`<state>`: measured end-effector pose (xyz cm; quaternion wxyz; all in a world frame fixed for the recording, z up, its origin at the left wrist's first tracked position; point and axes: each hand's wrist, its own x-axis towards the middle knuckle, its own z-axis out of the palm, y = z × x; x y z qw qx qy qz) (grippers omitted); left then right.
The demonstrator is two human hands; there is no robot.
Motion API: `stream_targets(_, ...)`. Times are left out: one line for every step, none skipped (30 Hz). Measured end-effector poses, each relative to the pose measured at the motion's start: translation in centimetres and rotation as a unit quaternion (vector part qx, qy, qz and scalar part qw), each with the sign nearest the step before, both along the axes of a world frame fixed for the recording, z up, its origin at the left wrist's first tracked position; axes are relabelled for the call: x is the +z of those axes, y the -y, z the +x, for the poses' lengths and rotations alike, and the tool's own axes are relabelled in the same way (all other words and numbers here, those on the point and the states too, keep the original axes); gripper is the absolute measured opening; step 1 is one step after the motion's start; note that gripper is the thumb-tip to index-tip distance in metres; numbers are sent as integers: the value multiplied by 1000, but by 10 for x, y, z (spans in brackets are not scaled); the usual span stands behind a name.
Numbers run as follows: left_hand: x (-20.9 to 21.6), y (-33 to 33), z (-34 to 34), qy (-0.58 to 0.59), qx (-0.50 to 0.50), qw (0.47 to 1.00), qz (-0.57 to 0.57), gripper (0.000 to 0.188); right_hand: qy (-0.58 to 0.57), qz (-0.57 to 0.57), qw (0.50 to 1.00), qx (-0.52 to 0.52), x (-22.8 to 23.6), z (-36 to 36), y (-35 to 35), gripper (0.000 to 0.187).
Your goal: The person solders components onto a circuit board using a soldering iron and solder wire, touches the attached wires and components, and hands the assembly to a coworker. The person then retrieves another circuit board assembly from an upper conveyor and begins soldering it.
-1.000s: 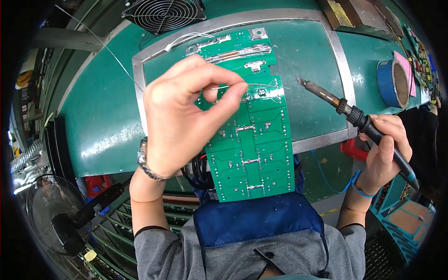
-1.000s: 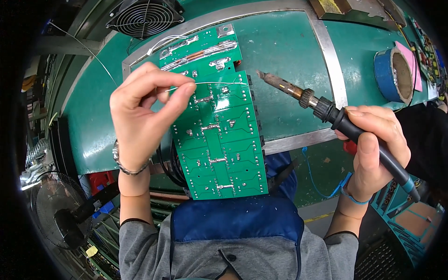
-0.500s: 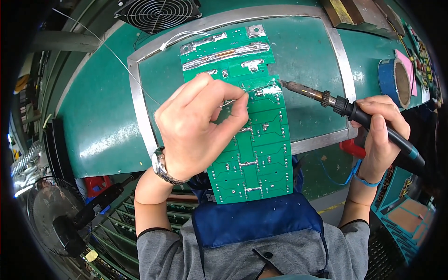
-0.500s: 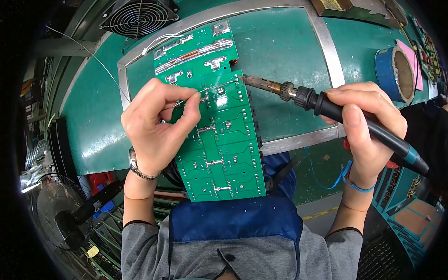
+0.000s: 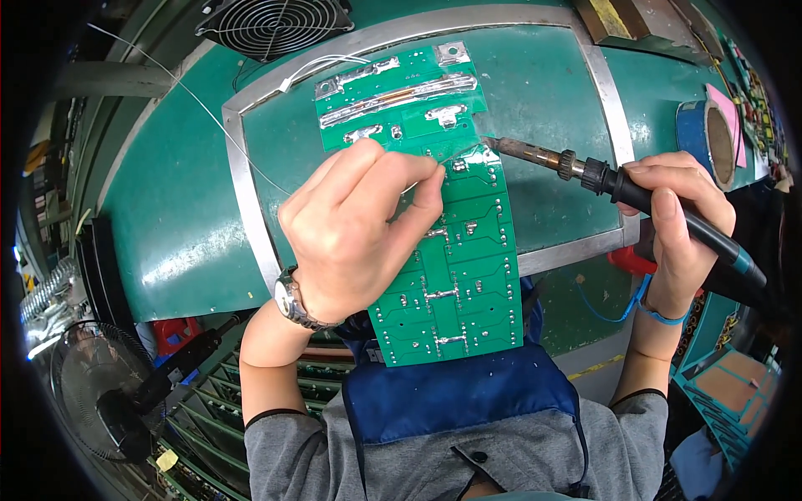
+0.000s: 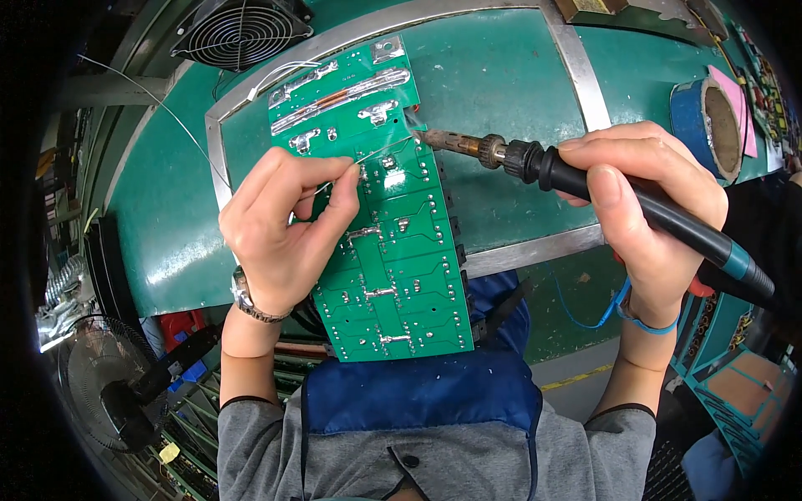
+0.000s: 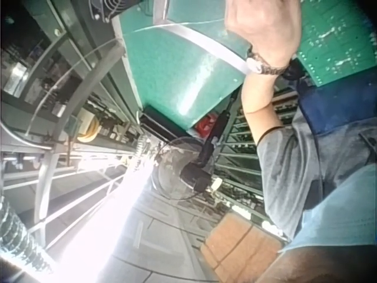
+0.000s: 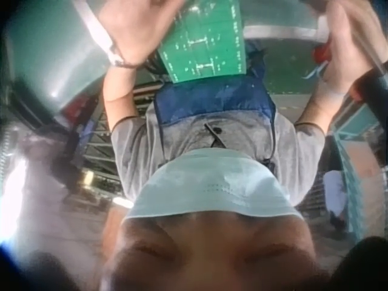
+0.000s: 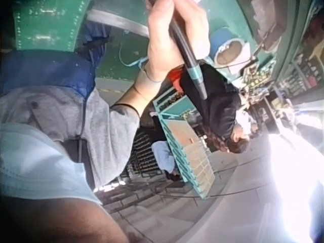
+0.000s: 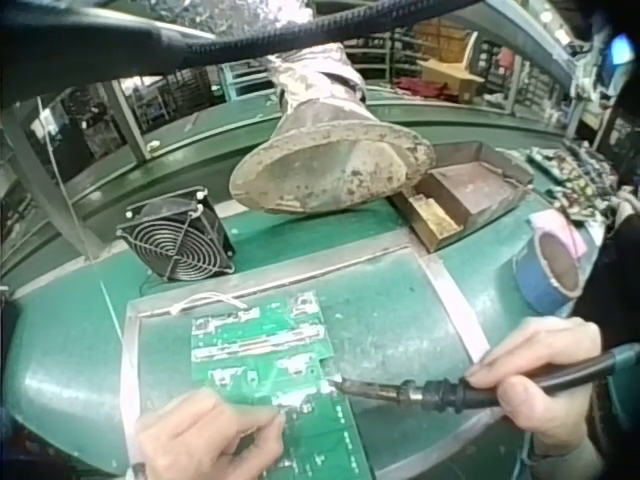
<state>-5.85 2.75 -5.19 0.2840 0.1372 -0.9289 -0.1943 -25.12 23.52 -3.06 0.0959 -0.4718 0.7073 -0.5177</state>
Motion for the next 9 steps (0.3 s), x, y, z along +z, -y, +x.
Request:
stream_targets(0, -1, 0, 1, -4, 1000, -16, 20, 0, 0, 1000, -1, 0, 1, 0, 14)
stream_targets(0, -1, 0, 1, -5, 1000, -15, 20, -1, 0, 1000, -5, 0, 2, 0, 14)
stream_targets(0, 0, 1, 2, -7, 1000, -15, 20, -2, 0, 1000, -9, 0, 3, 0, 15)
stream_targets(1, 0, 2, 3, -8, 1000, -14, 20, -2, 0, 1000, -10, 1, 3, -2, 15)
stream_targets(2, 0, 3, 3, -8, 1000, -14, 20, 10, -1, 1000, -19, 2, 3, -6, 16)
stream_targets(5, -1, 5, 6, -10, 1000, -14, 20, 21, -2, 999, -28, 2, 3, -10, 17)
stream_targets(7, -2, 7, 9, -11, 1000, -14, 20, 21, -1, 999, -28, 3, 4, -13, 17)
stream_targets(9, -3, 7, 18, -19, 1000, -12, 20, 32, -2, 999, -28, 3, 4, -16, 21)
stream_targets(10, -4, 8, 27, -28, 999, -10, 19, 42, -3, 999, -29, 3, 6, -19, 24)
